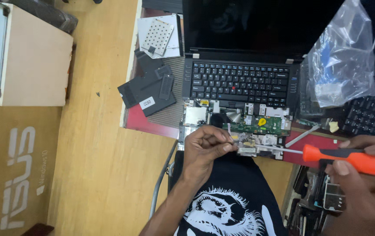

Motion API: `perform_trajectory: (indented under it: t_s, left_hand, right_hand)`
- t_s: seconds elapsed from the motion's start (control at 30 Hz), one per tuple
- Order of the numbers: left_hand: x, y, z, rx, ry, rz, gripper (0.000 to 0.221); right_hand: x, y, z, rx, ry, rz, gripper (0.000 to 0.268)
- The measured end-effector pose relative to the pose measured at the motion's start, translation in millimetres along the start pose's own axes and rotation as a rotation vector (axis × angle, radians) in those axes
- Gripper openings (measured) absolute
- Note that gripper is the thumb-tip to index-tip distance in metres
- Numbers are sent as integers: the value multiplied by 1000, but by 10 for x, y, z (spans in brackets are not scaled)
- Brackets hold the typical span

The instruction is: The person is repairing a disassembled laptop on a glass table. They connect internal ribbon cables, use a screwdriver to tighten screws on the motherboard, and reattach the palm rest cover.

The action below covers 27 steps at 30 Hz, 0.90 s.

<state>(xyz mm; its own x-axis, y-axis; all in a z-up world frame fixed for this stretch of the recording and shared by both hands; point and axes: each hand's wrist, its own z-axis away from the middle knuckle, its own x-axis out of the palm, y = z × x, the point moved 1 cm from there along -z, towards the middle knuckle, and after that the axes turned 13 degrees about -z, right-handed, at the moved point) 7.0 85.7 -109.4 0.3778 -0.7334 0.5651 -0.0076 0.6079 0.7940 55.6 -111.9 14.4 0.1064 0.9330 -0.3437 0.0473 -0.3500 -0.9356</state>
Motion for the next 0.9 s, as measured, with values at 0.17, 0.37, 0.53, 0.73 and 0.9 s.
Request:
perform_trajectory:
  t_s: [0.17,0.37,0.53,0.73,0.9]
  left_hand:
    - [-171,75,-51,-12,25,27,20]
    - [-466,36,-10,-170,46,-8,17]
    - [-726,51,69,-293,23,-54,18]
    - [-861,238,17,-56,81,-189,21]
    - [-1306,-124,-249,77,163,-1177,42]
  right_hand:
    - [42,54,94,-11,-54,142,14]
    - [135,-8,-21,-11,-244,164,33]
    - [338,120,-24,-168,-375,103,34]
    - [818,-92,13,-80,-273,259,33]
    - [1271,457,-245,-399,-384,241,28]
